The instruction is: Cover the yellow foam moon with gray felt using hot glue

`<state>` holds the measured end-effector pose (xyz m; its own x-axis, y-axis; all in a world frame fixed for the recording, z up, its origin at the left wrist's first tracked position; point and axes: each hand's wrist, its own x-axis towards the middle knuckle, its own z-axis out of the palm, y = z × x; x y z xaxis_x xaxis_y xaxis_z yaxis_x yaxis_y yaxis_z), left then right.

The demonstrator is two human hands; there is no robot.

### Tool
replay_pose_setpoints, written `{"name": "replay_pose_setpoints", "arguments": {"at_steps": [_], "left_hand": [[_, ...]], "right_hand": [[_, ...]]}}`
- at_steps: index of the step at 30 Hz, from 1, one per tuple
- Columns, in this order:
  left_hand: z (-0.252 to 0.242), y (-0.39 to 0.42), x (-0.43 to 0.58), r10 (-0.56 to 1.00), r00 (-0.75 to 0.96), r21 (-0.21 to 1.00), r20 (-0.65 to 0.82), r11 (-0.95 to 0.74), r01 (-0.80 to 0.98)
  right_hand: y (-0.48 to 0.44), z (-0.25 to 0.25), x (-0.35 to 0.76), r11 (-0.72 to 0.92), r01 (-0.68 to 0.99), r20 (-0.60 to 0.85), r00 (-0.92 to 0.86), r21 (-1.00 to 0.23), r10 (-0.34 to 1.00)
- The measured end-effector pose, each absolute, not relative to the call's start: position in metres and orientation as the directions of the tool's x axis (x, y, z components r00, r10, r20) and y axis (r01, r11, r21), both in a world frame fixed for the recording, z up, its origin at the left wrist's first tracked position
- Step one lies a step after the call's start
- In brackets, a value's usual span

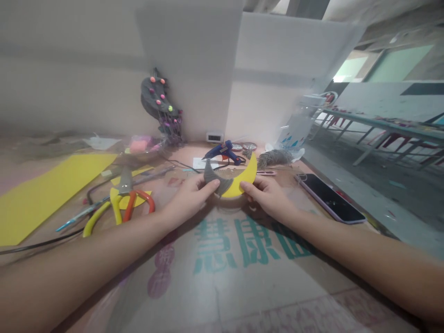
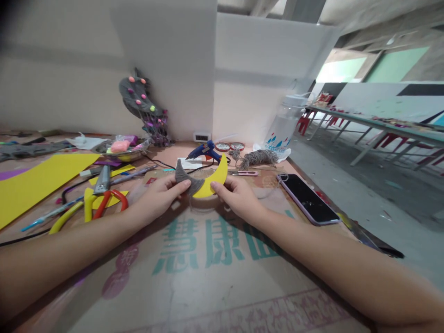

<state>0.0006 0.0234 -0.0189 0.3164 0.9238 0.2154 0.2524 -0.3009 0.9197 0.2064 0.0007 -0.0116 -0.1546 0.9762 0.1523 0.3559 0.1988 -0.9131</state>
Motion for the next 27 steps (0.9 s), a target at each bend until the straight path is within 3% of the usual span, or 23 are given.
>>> {"name": "replay_pose_setpoints", "arguments": {"at_steps": [12,20,27], "left_hand": [[-0.015,0.023,0.0,0.932,0.283,0.908,0.227,-0.308,0.285],[-0.013,0.021,0.002,0.927,0.302,0.909,0.221,-0.308,0.282],[-0.009,0.019,0.004,0.917,0.33,0.901,0.222,-0.322,0.289]], "right_hand": [[-0.002,-0.009,0.207,0.194,0.369,0.15,-0.144,-0.909,0.978],[0.003,-0.01,0.209,0.299,0.413,0.278,-0.113,-0.86,0.954],[0.001,-0.013,0.208,0.281,0.406,0.251,-0.126,-0.87,0.96]]}}
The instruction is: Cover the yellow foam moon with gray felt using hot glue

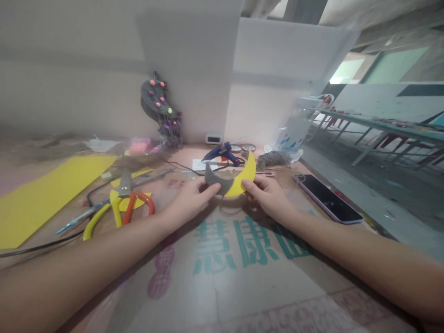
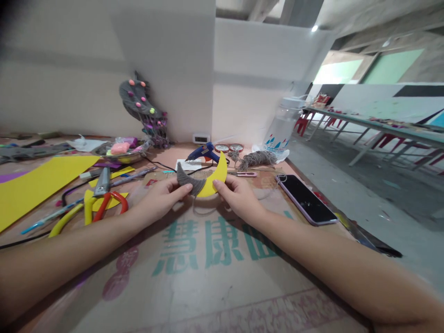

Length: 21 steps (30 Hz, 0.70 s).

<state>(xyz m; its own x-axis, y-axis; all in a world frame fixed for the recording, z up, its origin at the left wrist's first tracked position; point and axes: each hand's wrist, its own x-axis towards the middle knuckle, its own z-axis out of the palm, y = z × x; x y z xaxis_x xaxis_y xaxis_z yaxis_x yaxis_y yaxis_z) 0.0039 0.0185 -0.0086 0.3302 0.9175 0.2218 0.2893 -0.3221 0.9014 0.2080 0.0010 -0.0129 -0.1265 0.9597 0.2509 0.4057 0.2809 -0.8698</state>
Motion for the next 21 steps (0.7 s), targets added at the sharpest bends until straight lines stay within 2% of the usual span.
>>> {"name": "replay_pose_setpoints", "arguments": {"at_steps": [2,5,7,9,11,14,21], "left_hand": [[-0.008,0.018,0.005,0.916,0.324,0.904,0.234,-0.328,0.274],[-0.009,0.017,0.005,0.91,0.318,0.904,0.267,-0.351,0.244],[-0.011,0.017,0.004,0.903,0.327,0.9,0.279,-0.365,0.238],[-0.012,0.017,0.004,0.895,0.346,0.889,0.283,-0.38,0.256],[-0.013,0.017,0.003,0.884,0.364,0.867,0.294,-0.407,0.289],[-0.013,0.015,0.003,0.862,0.394,0.829,0.318,-0.454,0.326],[-0.013,0.013,0.003,0.82,0.452,0.769,0.351,-0.528,0.361]], "right_hand": [[0.004,-0.014,0.208,0.303,0.349,0.275,-0.129,-0.887,0.953],[0.01,-0.011,0.213,0.465,0.312,0.484,-0.021,-0.828,0.875],[0.014,-0.007,0.218,0.593,0.436,0.667,0.023,-0.677,0.745],[0.014,-0.004,0.222,0.659,0.585,0.769,-0.09,-0.473,0.632],[0.012,-0.003,0.223,0.687,0.661,0.77,-0.256,-0.302,0.585],[0.008,-0.005,0.218,0.695,0.693,0.717,-0.385,-0.192,0.582],[0.004,-0.008,0.213,0.686,0.697,0.658,-0.418,-0.21,0.626]]}}
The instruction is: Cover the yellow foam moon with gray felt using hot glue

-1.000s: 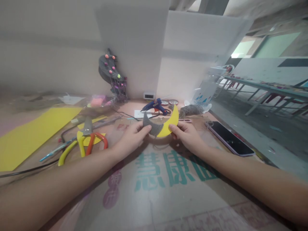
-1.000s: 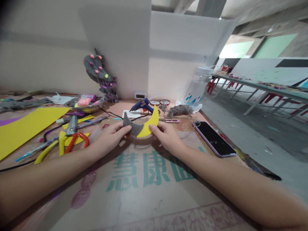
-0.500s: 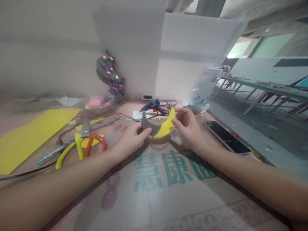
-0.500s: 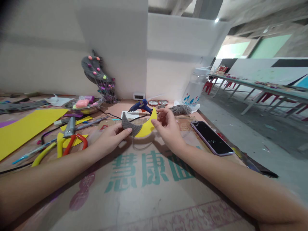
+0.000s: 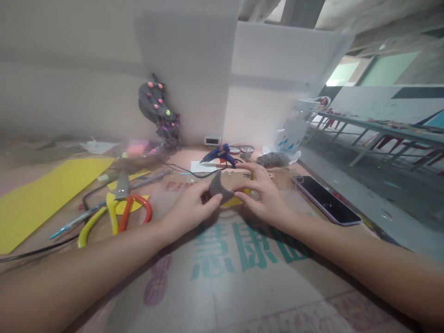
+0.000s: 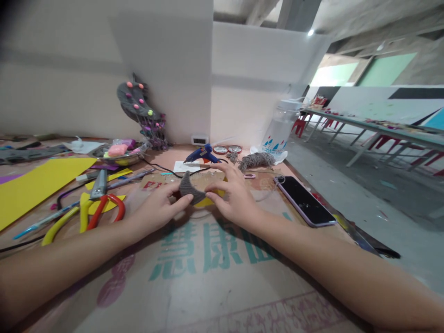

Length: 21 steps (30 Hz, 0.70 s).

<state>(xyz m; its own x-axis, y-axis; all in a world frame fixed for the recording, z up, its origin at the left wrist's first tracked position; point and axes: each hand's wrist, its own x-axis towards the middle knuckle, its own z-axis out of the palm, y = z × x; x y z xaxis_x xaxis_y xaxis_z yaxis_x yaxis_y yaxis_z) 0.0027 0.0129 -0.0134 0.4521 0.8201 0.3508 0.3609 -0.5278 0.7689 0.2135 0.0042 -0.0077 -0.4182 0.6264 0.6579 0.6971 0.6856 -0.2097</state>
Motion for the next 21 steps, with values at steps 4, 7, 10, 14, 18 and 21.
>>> {"name": "replay_pose_setpoints", "arguments": {"at_steps": [4,7,10,14,18,21], "left_hand": [[-0.013,0.013,0.003,0.826,0.45,0.759,0.339,-0.523,0.387],[-0.012,0.013,0.003,0.835,0.44,0.786,0.33,-0.502,0.362],[-0.01,0.013,0.003,0.838,0.428,0.787,0.338,-0.501,0.361],[-0.01,0.013,0.001,0.845,0.398,0.763,0.358,-0.51,0.397],[-0.013,0.015,0.0,0.854,0.381,0.778,0.355,-0.495,0.386],[-0.014,0.014,0.001,0.848,0.399,0.818,0.349,-0.483,0.311]], "right_hand": [[0.007,-0.009,0.216,0.689,0.69,0.655,-0.419,-0.222,0.629],[0.008,-0.009,0.215,0.693,0.683,0.661,-0.411,-0.232,0.627],[0.007,-0.01,0.214,0.695,0.671,0.666,-0.398,-0.257,0.631],[0.004,-0.004,0.214,0.715,0.634,0.708,-0.358,-0.294,0.608],[0.006,0.014,0.224,0.686,0.597,0.767,-0.174,-0.417,0.618],[0.015,0.025,0.238,0.607,0.579,0.707,-0.073,-0.544,0.704]]}}
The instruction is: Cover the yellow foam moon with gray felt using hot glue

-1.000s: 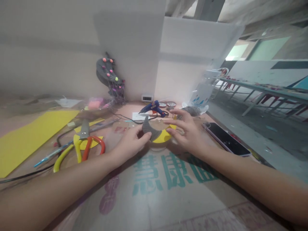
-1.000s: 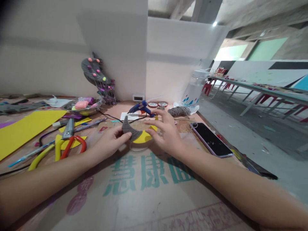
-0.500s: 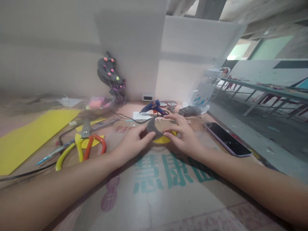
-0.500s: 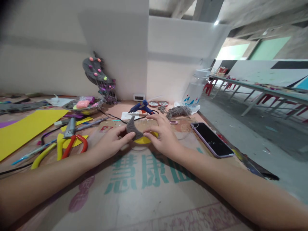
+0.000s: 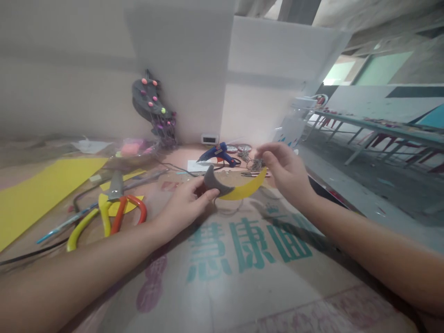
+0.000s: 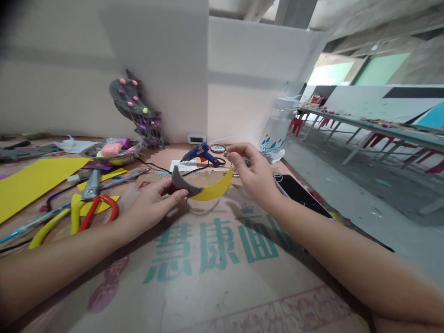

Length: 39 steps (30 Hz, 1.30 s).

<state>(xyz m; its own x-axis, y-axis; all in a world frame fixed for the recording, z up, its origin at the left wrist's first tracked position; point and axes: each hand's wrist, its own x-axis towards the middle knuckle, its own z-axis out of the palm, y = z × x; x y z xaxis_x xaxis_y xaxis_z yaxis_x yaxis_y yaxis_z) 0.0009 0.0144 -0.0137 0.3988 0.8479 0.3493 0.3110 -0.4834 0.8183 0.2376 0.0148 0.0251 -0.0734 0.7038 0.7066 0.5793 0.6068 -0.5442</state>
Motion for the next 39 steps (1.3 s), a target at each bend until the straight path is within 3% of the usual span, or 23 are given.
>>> {"name": "replay_pose_setpoints", "arguments": {"at_steps": [2,4,9,11,16,21,24,27,30,34,39], "left_hand": [[-0.013,0.014,0.002,0.84,0.417,0.843,0.347,-0.474,0.256],[-0.012,0.013,0.003,0.833,0.435,0.855,0.342,-0.468,0.223],[-0.015,0.013,0.001,0.819,0.462,0.843,0.341,-0.484,0.234],[-0.016,0.013,-0.001,0.809,0.471,0.828,0.351,-0.503,0.248],[-0.016,0.011,-0.001,0.819,0.457,0.808,0.346,-0.508,0.299],[-0.014,0.008,0.0,0.839,0.432,0.833,0.331,-0.475,0.284],[-0.011,0.006,0.001,0.852,0.404,0.841,0.334,-0.463,0.281],[-0.01,0.007,0.002,0.883,0.353,0.866,0.308,-0.414,0.281],[-0.01,0.009,0.002,0.908,0.315,0.884,0.277,-0.369,0.286],[-0.012,0.012,0.001,0.922,0.304,0.89,0.241,-0.335,0.31],[-0.012,0.009,0.001,0.91,0.357,0.887,0.212,-0.332,0.32]], "right_hand": [[0.025,0.025,0.248,0.534,0.643,0.63,-0.102,-0.549,0.77],[0.037,0.018,0.258,0.493,0.733,0.57,-0.175,-0.468,0.803],[0.06,-0.006,0.278,0.488,0.872,0.34,-0.447,-0.042,0.828],[0.064,-0.01,0.284,0.457,0.888,0.27,-0.45,0.04,0.851],[0.068,-0.011,0.288,0.415,0.909,0.238,-0.413,0.042,0.879],[0.07,-0.011,0.29,0.311,0.95,0.294,-0.299,0.008,0.908],[0.068,0.001,0.294,0.245,0.965,0.439,-0.183,-0.089,0.88],[0.056,0.019,0.293,0.32,0.927,0.689,-0.103,-0.195,0.717],[0.03,0.025,0.281,0.478,0.871,0.79,-0.211,-0.116,0.576],[-0.002,0.008,0.258,0.61,0.791,0.637,-0.495,0.05,0.591],[-0.006,-0.006,0.245,0.683,0.726,0.625,-0.572,0.084,0.531]]}}
